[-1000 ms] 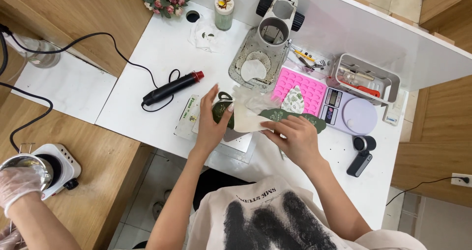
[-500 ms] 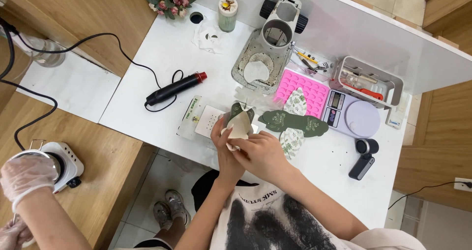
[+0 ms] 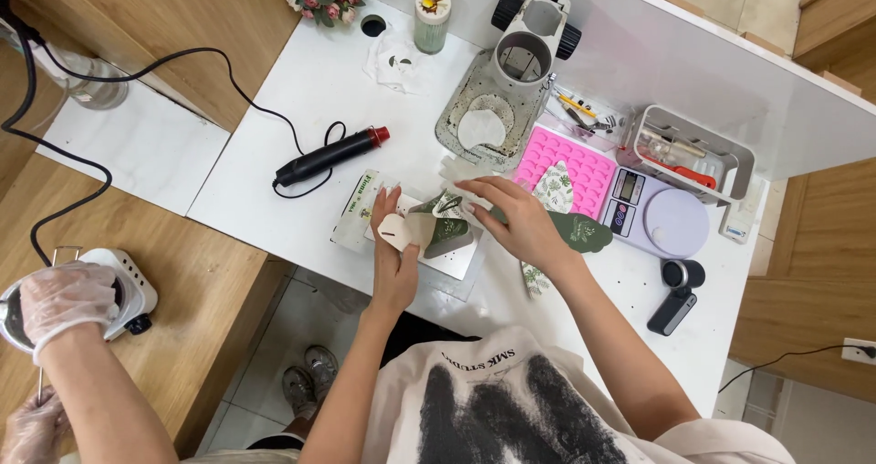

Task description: Folding a patterned paper template into a small decorative box.

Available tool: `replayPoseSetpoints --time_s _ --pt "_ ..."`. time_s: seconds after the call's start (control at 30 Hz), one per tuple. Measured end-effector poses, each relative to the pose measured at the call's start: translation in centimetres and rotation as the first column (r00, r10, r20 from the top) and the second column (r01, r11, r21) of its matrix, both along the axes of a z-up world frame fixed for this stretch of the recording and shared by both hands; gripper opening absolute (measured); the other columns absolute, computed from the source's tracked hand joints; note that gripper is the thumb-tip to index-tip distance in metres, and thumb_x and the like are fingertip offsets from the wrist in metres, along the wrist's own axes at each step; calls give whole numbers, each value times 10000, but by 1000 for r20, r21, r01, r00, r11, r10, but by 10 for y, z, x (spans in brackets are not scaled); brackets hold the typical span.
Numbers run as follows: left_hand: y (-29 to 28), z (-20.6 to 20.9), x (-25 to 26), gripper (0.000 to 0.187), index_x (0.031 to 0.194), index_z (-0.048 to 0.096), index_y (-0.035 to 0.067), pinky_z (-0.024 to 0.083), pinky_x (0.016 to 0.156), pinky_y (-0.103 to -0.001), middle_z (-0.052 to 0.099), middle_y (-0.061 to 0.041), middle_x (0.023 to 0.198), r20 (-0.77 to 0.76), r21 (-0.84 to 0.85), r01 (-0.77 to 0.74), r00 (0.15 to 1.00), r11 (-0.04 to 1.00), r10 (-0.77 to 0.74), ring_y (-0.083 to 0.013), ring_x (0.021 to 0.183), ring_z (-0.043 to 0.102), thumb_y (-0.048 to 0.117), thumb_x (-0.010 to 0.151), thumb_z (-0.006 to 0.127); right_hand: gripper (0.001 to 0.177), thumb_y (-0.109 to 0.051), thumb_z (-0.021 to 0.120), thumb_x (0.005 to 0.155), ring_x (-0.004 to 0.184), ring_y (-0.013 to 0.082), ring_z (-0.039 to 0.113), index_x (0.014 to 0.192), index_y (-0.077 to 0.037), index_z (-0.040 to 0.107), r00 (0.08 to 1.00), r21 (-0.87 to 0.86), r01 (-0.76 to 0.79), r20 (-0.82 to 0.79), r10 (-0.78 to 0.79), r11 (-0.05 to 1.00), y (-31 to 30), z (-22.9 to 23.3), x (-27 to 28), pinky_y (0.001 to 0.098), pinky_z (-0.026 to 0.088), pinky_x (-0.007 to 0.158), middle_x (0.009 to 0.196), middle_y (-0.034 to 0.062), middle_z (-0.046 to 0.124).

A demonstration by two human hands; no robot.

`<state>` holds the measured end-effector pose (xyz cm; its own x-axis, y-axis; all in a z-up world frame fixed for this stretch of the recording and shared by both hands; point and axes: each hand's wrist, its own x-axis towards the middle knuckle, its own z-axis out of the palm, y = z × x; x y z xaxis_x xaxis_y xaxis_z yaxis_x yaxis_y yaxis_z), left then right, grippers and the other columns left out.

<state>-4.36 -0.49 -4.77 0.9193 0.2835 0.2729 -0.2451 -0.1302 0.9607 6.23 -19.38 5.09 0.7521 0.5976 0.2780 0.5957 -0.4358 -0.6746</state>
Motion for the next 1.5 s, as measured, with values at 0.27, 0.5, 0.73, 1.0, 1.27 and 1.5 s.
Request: replayPoseSetpoints --time_s 0.27,0.5,0.73,1.0,1.27,1.5 --pt "-4 26 27 727 1665 111 58 289 1233 -411 304 -213 1694 -84 -192 -55 996 980 39 -309 1548 339 0 991 376 172 -94 812 880 1016 208 712 1049 -90 782 992 95 28 124 -40 995 2 -32 -1 348 586 884 1123 26 745" --pt "-15 23 27 572 1590 302 11 498 1072 -348 586 -207 1475 -166 -199 -328 940 923 298 -247 1301 609 70 1064 520 212 -62 847 816 900 190 661 1021 -103 811 987 116 90 125 -105 989 -2 -28 -12 317 558 758 969 40 706" --pt "-24 16 32 503 1540 387 -14 523 1042 -358 642 -207 1399 -169 -116 -373 921 921 352 -253 1239 651 40 1059 524 305 -32 833 809 865 172 664 1103 -105 800 1000 161 -13 19 10 987 -3 -29 -12 303 554 741 950 31 697" --pt "-29 27 24 479 1540 339 -3 531 1003 -357 602 -200 1417 -110 -84 -338 938 937 329 -262 1233 646 76 1085 467 285 -44 871 771 754 159 587 1041 -125 826 987 177 68 131 -92 982 6 -56 -8 315 495 638 806 18 600" --pt "-27 22 20 368 1456 530 -25 537 1053 -398 621 -191 1437 52 215 -338 941 916 335 -319 1327 624 54 1116 412 273 -26 846 772 762 162 591 1027 -120 815 993 217 21 106 -45 976 12 -61 -6 313 495 642 844 18 607" --pt "-25 28 20 405 1463 529 -26 575 983 -384 619 -200 1433 89 271 -319 948 908 306 -321 1311 630 2 1062 481 232 -27 830 802 659 132 585 1023 -97 819 996 225 84 -48 -75 971 13 -57 -7 292 485 582 815 22 598"
